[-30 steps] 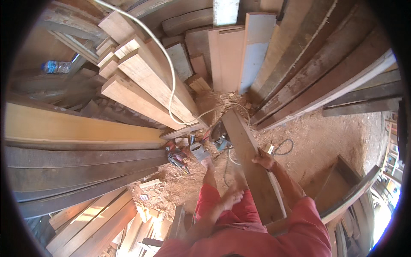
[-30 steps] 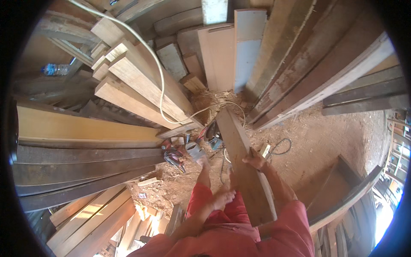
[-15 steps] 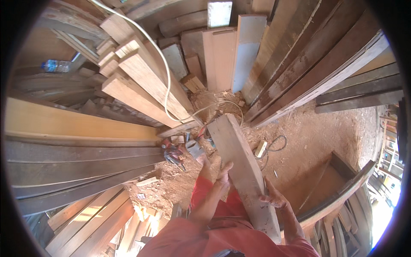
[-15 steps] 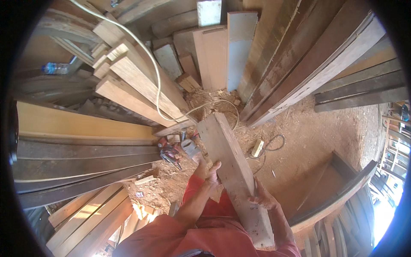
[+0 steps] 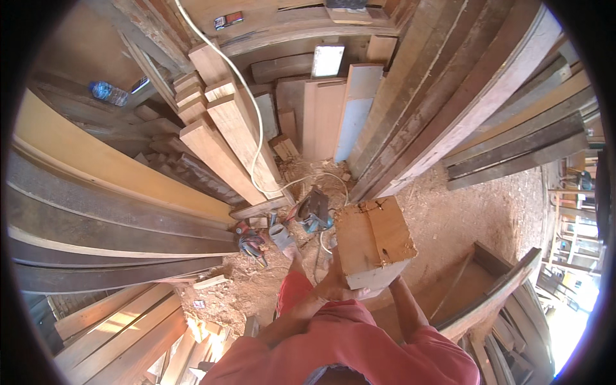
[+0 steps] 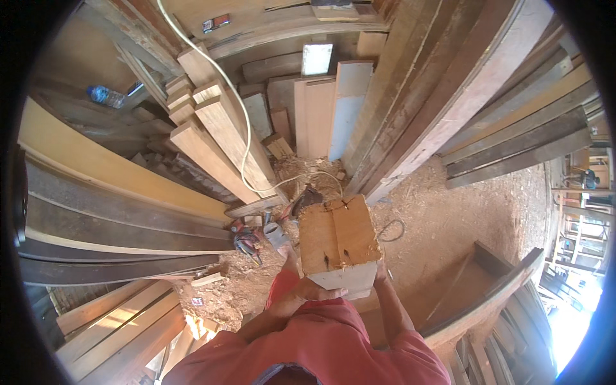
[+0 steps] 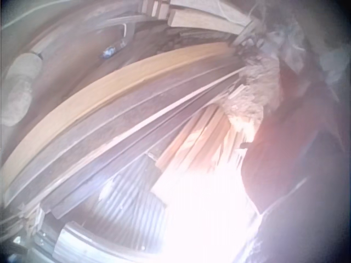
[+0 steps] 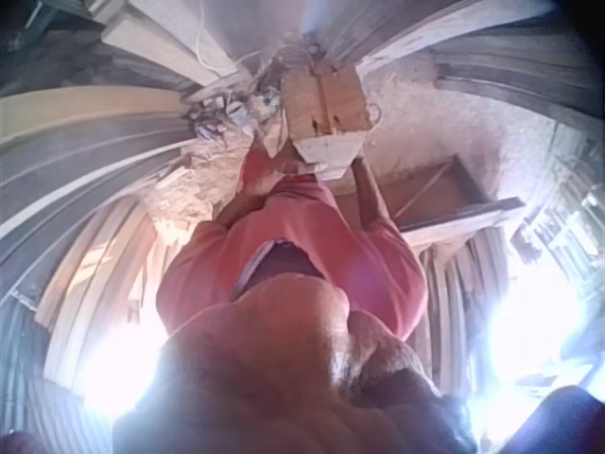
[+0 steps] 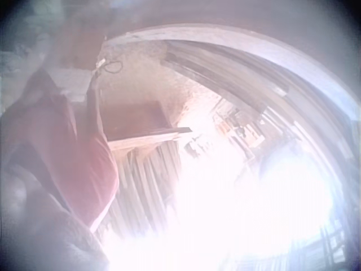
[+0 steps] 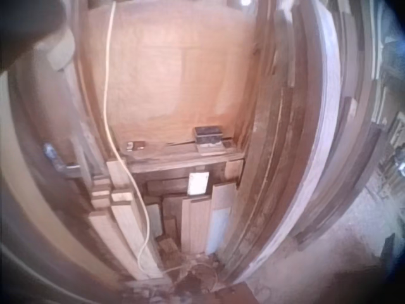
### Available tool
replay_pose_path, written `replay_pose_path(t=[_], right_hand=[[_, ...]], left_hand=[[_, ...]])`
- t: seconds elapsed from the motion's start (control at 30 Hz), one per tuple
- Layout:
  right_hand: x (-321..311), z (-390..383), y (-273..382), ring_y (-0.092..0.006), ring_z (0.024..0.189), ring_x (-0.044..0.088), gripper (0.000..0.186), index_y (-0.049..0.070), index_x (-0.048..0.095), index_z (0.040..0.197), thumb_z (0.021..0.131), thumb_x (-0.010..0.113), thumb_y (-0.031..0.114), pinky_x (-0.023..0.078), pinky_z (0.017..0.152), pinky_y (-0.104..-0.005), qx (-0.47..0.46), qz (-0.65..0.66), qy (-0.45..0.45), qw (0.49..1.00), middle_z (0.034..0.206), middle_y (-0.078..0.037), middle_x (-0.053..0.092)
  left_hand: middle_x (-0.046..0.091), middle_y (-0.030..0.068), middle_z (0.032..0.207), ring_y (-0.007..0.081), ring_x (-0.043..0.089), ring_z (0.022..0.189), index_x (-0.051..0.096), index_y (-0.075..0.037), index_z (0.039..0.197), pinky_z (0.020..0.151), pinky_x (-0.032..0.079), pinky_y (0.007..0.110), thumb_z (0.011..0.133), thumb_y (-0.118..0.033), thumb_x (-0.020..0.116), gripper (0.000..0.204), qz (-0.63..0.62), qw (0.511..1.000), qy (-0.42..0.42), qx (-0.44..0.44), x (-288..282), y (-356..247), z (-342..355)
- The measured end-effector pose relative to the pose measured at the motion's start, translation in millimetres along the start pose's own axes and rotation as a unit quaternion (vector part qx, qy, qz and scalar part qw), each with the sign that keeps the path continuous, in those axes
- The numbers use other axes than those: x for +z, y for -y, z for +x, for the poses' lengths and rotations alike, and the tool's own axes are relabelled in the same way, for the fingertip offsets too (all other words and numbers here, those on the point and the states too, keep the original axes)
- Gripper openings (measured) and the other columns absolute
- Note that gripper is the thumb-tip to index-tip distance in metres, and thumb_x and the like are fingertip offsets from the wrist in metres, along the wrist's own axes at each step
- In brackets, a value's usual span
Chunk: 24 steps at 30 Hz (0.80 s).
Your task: The person picks up a handheld circular saw, uses pliers to adjust a component on the blade housing, and then carries the saw and a piece of lumber through the workshop.
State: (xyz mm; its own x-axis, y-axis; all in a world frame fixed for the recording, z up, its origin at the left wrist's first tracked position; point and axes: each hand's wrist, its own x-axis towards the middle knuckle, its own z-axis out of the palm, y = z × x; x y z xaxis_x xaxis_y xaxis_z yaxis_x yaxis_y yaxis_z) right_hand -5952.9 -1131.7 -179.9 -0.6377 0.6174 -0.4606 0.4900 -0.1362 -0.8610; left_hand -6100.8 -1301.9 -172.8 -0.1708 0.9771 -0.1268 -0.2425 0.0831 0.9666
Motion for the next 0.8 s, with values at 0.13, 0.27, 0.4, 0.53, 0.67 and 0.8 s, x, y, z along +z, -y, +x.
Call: replay_pose_path(t=[0.13, 0.27, 0.4, 0.53, 0.67, 0.8], right_hand=[[-3.6, -2.5, -20.0, -0.0157, 0.092, 0.061, 0.04, 0.001, 0.062, 0.119, 0.102, 0.046, 0.033, 0.05, 0.078, -0.0332, 0.045, 0.1, 0.0, 0.994, 0.102, -0.008, 0.067], [-0.5, -5.4, -43.5, -0.0146, 0.091, 0.062, 0.037, 0.001, 0.062, 0.117, 0.101, 0.048, 0.032, 0.051, 0.076, -0.033, 0.1, 0.227, 0.007, 0.969, 0.101, -0.007, 0.067], [6.4, -2.5, -57.9, -0.0135, 0.09, 0.062, 0.035, 0.002, 0.063, 0.116, 0.101, 0.049, 0.031, 0.052, 0.074, -0.0329, 0.132, 0.312, 0.015, 0.941, 0.1, -0.007, 0.067], [12.8, 5.0, -69.8, -0.0124, 0.088, 0.062, 0.033, 0.003, 0.064, 0.114, 0.101, 0.051, 0.03, 0.052, 0.072, -0.0328, 0.14, 0.336, 0.03, 0.931, 0.098, -0.006, 0.067], [22.6, 10.8, -64.3, -0.0197, 0.086, 0.065, 0.031, 0.001, 0.063, 0.113, 0.1, 0.052, 0.027, 0.052, 0.071, -0.0362, 0.023, 0.046, -0.004, 0.999, 0.097, -0.01, 0.068], [15.5, 23.3, -123.3, -0.0334, 0.085, 0.065, 0.035, -0.002, 0.063, 0.112, 0.097, 0.054, 0.029, 0.051, 0.073, -0.0416, -0.389, -0.257, -0.057, 0.883, 0.097, -0.02, 0.067]], left_hand=[[0.062, 0.0114, 0.115, 0.026, 0.057, 0.109, 0.055, -0.004, 0.122, 0.094, 0.046, 0.038, 0.078, -0.026, 0.075, 0.053, 0.023, 1.0, -0.017, 0.004, -5.2, -17.4, 4.4], [0.033, 0.0162, 0.135, 0.0295, 0.034, 0.129, 0.017, 0.0, 0.142, 0.108, 0.03, 0.041, 0.062, -0.023, 0.084, 0.107, 0.004, 0.997, -0.014, -0.072, -8.5, -28.4, 5.3], [0.034, 0.0163, 0.136, 0.0293, 0.035, 0.13, 0.019, -0.001, 0.141, 0.109, 0.031, 0.041, 0.064, -0.023, 0.084, 0.103, 0.022, 0.996, -0.049, -0.074, -9.7, -10.9, -1.1], [0.044, 0.0144, 0.132, 0.0272, 0.043, 0.125, 0.032, 0.0, 0.137, 0.105, 0.037, 0.04, 0.066, -0.021, 0.082, 0.089, -0.095, 0.989, -0.094, -0.056, -19.1, -33.5, 2.0], [0.059, 0.0116, 0.122, 0.0228, 0.056, 0.113, 0.049, 0.001, 0.129, 0.096, 0.046, 0.038, 0.072, -0.016, 0.079, 0.066, -0.071, 0.991, -0.11, -0.009, -36.2, -66.4, 9.5], [0.059, 0.0101, 0.12, 0.0227, 0.056, 0.112, 0.049, -0.001, 0.129, 0.095, 0.046, 0.038, 0.071, -0.019, 0.079, 0.068, -0.061, 0.99, -0.125, -0.022, -43.2, -63.8, 7.6]])
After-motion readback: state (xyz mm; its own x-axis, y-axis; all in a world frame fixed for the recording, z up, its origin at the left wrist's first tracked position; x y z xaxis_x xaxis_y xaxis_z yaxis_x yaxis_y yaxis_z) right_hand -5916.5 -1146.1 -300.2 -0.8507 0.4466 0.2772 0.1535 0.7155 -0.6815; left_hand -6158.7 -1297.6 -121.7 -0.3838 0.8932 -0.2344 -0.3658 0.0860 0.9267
